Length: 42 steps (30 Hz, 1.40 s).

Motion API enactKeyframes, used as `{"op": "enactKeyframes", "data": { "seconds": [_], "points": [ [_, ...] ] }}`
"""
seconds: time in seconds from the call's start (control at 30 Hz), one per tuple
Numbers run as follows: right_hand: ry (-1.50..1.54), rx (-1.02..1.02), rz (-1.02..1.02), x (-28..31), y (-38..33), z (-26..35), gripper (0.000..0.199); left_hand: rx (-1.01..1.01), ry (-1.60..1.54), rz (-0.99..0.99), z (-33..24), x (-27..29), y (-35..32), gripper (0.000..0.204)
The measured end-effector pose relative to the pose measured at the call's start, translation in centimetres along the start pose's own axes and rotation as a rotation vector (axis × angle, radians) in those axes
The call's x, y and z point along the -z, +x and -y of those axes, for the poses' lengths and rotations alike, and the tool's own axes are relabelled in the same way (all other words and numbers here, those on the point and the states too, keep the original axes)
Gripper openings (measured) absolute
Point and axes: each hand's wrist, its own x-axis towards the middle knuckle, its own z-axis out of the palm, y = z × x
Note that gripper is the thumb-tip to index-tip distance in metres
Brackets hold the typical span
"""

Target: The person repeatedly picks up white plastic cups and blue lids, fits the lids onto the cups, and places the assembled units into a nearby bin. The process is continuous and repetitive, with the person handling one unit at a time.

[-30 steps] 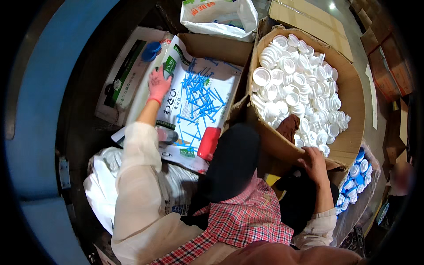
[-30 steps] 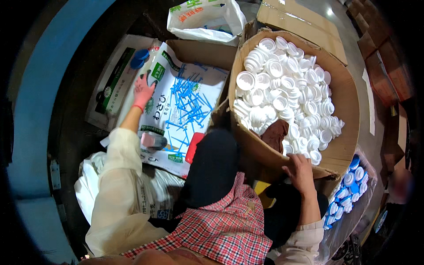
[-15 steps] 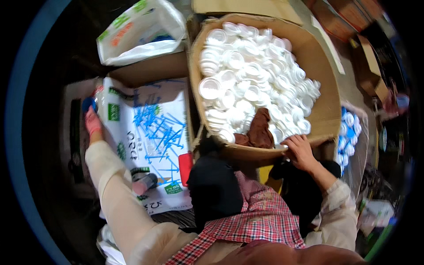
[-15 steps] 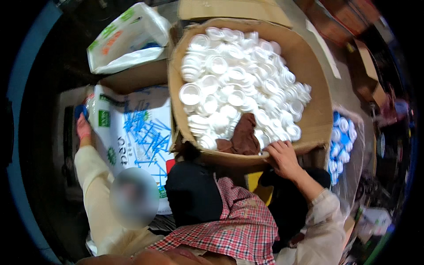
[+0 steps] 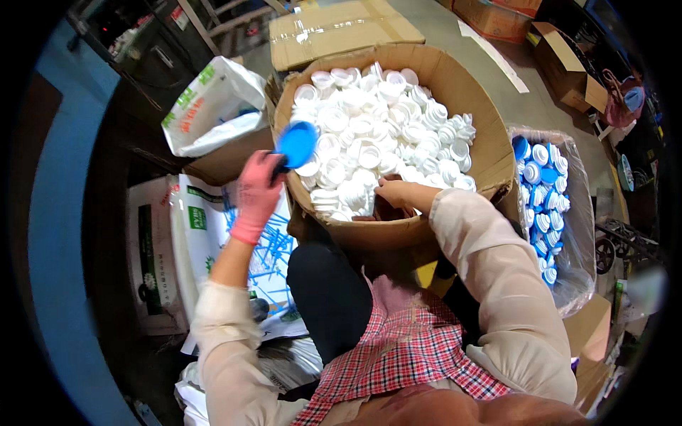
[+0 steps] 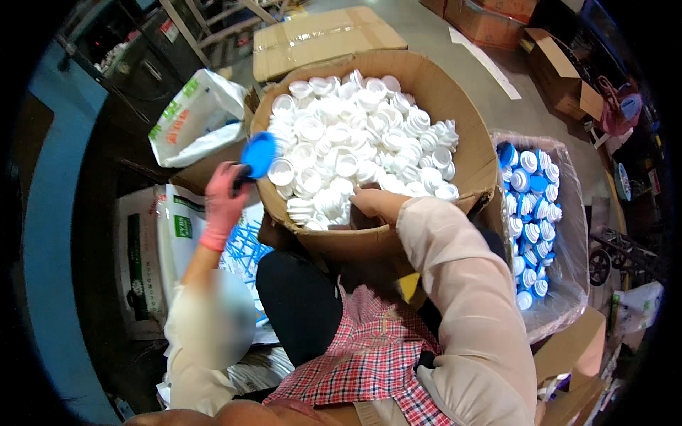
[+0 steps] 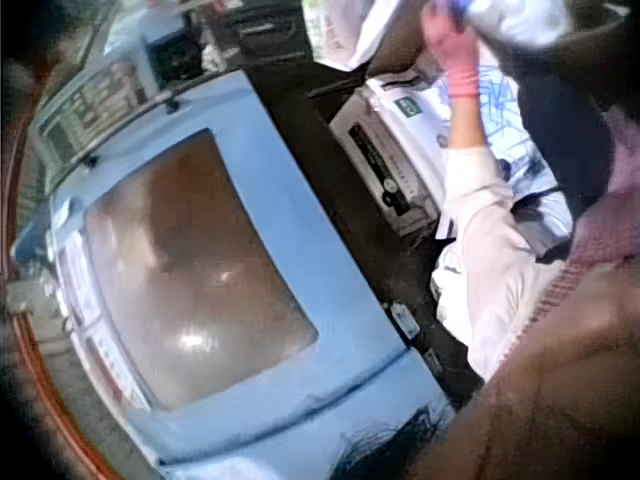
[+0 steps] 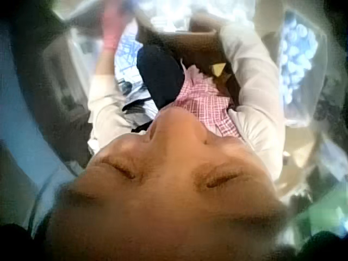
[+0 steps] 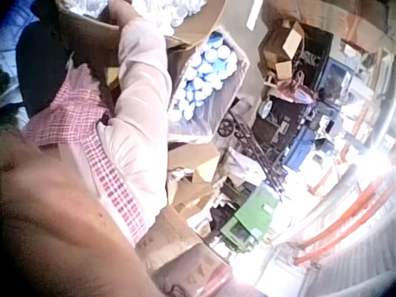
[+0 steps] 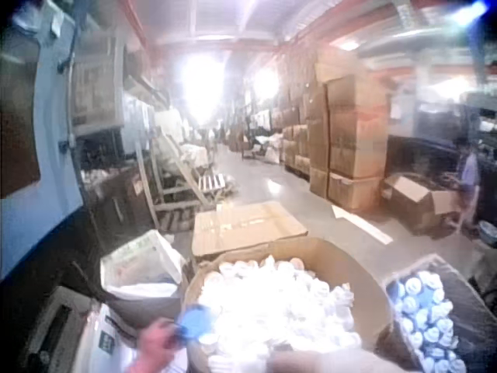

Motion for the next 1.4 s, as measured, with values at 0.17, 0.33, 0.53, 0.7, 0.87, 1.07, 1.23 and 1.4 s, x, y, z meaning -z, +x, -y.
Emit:
{"op": "enactKeyframes", "data": {
  "seconds": [0.17,0.33,0.53,0.7,0.87,1.07,1.23,1.4],
  "points": [
    [-0.054,-0.016,-0.065,5.0,-0.4,0.2,0.022,-0.075,0.279,0.155,-6.3,-4.2,3.4,0.025],
    [1.152,0.258,-0.641,12.4,-12.0,-1.5,0.019,-0.179,0.488,0.167,-9.9,-7.6,5.3,0.020],
    [1.237,0.148,-1.136,11.5,-15.5,-1.5,0.020,-0.200,-0.230,-0.026,-15.2,-14.1,5.0,0.046],
    [1.073,0.084,-1.175,12.9,-17.1,0.7,0.025,0.350,-1.283,0.112,-16.3,-16.8,5.7,0.054],
    [0.800,0.154,-1.206,11.8,-17.0,2.1,0.020,0.405,-1.878,0.160,-16.4,-19.3,7.0,0.066],
    [0.381,0.328,-1.287,12.7,-17.8,5.9,0.023,0.269,-2.533,0.721,-16.3,-18.0,7.2,0.079],
    [0.370,0.277,-1.346,14.2,-16.9,6.7,0.027,0.180,-1.174,0.436,-13.2,-19.9,4.6,0.067],
    [0.374,0.006,-1.392,15.3,-16.3,6.0,0.028,0.411,-1.372,0.150,-16.1,-15.3,4.8,0.060]
  ]
}}
